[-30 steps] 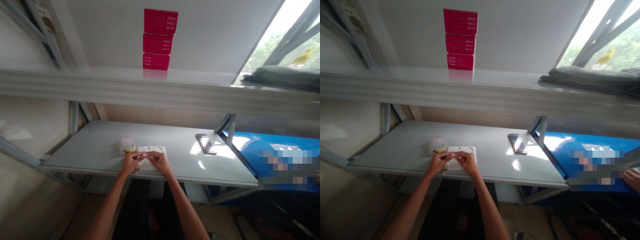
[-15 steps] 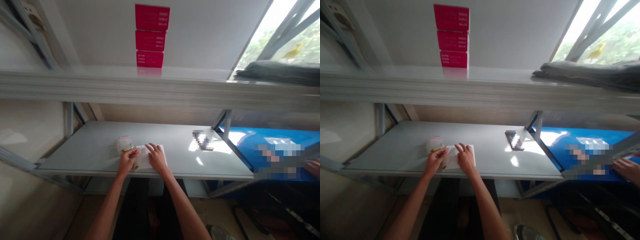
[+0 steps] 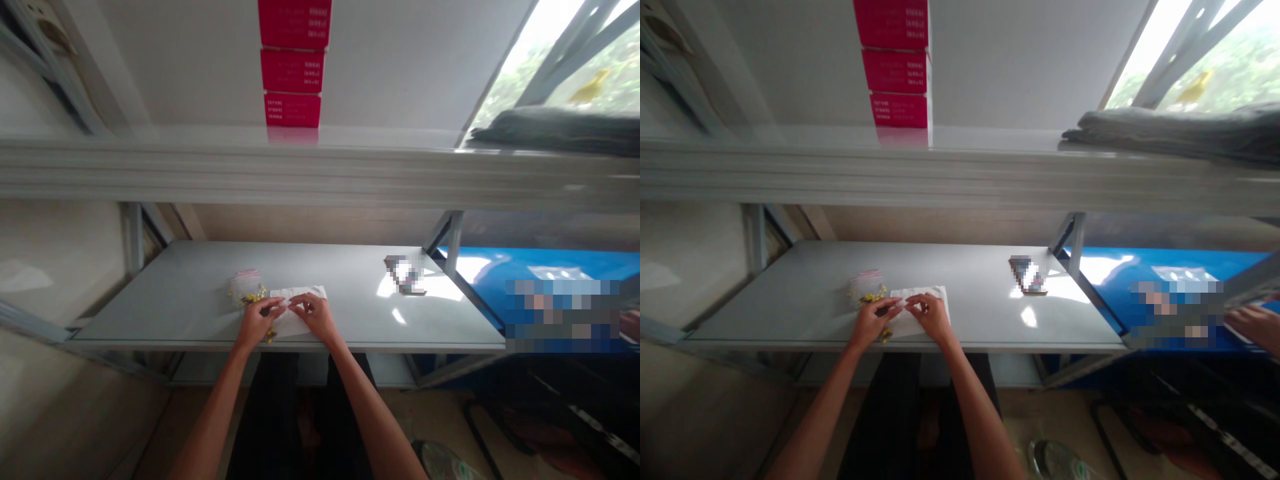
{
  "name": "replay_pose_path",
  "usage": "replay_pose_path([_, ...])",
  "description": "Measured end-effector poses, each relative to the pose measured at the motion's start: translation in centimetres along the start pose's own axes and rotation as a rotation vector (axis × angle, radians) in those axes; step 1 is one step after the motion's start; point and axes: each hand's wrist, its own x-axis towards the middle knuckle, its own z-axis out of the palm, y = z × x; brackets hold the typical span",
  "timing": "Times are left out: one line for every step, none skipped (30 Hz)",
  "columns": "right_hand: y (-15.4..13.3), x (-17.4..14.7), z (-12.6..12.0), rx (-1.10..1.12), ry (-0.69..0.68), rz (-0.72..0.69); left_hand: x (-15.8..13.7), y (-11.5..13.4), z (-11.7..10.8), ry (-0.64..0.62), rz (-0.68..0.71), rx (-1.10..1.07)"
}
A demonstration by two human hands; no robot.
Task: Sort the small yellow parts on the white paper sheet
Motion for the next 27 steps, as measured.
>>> replay_pose_path([-0.1, 0.0, -0.1, 0.028, -0.032, 0.001, 0.0, 0.1, 0.0, -0.008, 0.003, -0.013])
replay_pose_path([-0.3, -0.1, -0.1, 0.048, -0.063, -0.001, 0.0, 0.2, 0.0, -0.016, 0.005, -0.024])
replay_pose_path([-0.5, -0.1, -0.2, 0.064, -0.091, -0.008, -0.1, 0.2, -0.1, -0.02, 0.005, -0.034])
replay_pose_path([-0.6, -0.2, -0.3, 0.077, -0.111, -0.019, -0.1, 0.3, -0.1, -0.02, 0.004, -0.041])
replay_pose_path([-0.8, -0.2, -0.3, 0.084, -0.125, -0.032, -0.1, 0.3, -0.1, -0.01, -0.001, -0.049])
replay_pose_path([-0.9, -0.3, -0.4, 0.087, -0.133, -0.041, -0.1, 0.3, -0.2, 0.007, -0.009, -0.058])
replay_pose_path([-1.0, -0.3, -0.5, 0.085, -0.136, -0.042, -0.1, 0.3, -0.2, 0.029, -0.02, -0.07])
replay_pose_path([-1.1, -0.4, -0.5, 0.079, -0.131, -0.034, -0.1, 0.2, -0.2, 0.052, -0.034, -0.085])
replay_pose_path([-1.1, -0.4, -0.5, 0.071, -0.12, -0.023, -0.1, 0.2, -0.2, 0.071, -0.048, -0.1])
replay_pose_path([-1.1, -0.4, -0.5, 0.059, -0.109, -0.014, -0.1, 0.1, -0.2, 0.082, -0.06, -0.116])
replay_pose_path([-1.0, -0.4, -0.4, 0.042, -0.097, -0.009, -0.1, 0.1, -0.2, 0.09, -0.068, -0.131])
replay_pose_path([-0.9, -0.3, -0.3, 0.018, -0.085, -0.011, -0.1, 0.1, -0.2, 0.094, -0.071, -0.144])
replay_pose_path([-0.7, -0.2, -0.2, -0.013, -0.075, -0.018, -0.1, 0.1, -0.2, 0.098, -0.07, -0.159])
replay_pose_path([-0.5, -0.2, 0.0, -0.049, -0.065, -0.028, -0.2, 0.2, -0.2, 0.1, -0.066, -0.179])
replay_pose_path([-0.4, -0.1, 0.1, -0.088, -0.053, -0.036, -0.2, 0.3, -0.2, 0.097, -0.061, -0.202])
replay_pose_path([-0.2, 0.0, 0.2, -0.128, -0.031, -0.042, -0.2, 0.4, -0.1, 0.09, -0.058, -0.224])
replay_pose_path([-0.3, 0.0, 0.3, -0.167, 0.006, -0.049, -0.2, 0.5, -0.1, 0.082, -0.058, -0.237])
replay_pose_path([-0.4, -0.1, 0.2, -0.205, 0.051, -0.063, -0.2, 0.5, -0.1, 0.073, -0.062, -0.236])
replay_pose_path([-0.8, -0.2, 0.0, -0.24, 0.094, -0.086, -0.1, 0.6, 0.0, 0.067, -0.066, -0.217])
replay_pose_path([-1.4, -0.5, -0.3, -0.268, 0.122, -0.118, -0.1, 0.5, 0.1, 0.064, -0.07, -0.188])
replay_pose_path([-2.2, -0.7, -0.7, -0.283, 0.129, -0.154, 0.0, 0.5, 0.1, 0.062, -0.069, -0.164])
replay_pose_path([-3.1, -1.0, -1.3, -0.276, 0.108, -0.187, 0.1, 0.4, 0.2, 0.057, -0.066, -0.159])
replay_pose_path([-4.2, -1.4, -2.0, -0.249, 0.073, -0.203, 0.2, 0.3, 0.3, 0.05, -0.062, -0.177])
replay_pose_path([-5.3, -1.7, -2.7, -0.202, 0.043, -0.191, 0.2, 0.3, 0.4, 0.042, -0.06, -0.211])
replay_pose_path([-6.3, -1.9, -3.5, -0.14, -0.002, -0.157, 0.2, 0.2, 0.4, 0.039, -0.06, -0.251])
replay_pose_path([-7.3, -2.0, -4.2, -0.095, -0.059, -0.134, 0.2, 0.2, 0.4, 0.04, -0.062, -0.28])
replay_pose_path([-8.1, -2.0, -4.8, -0.093, -0.085, -0.126, 0.2, 0.3, 0.4, 0.045, -0.061, -0.29])
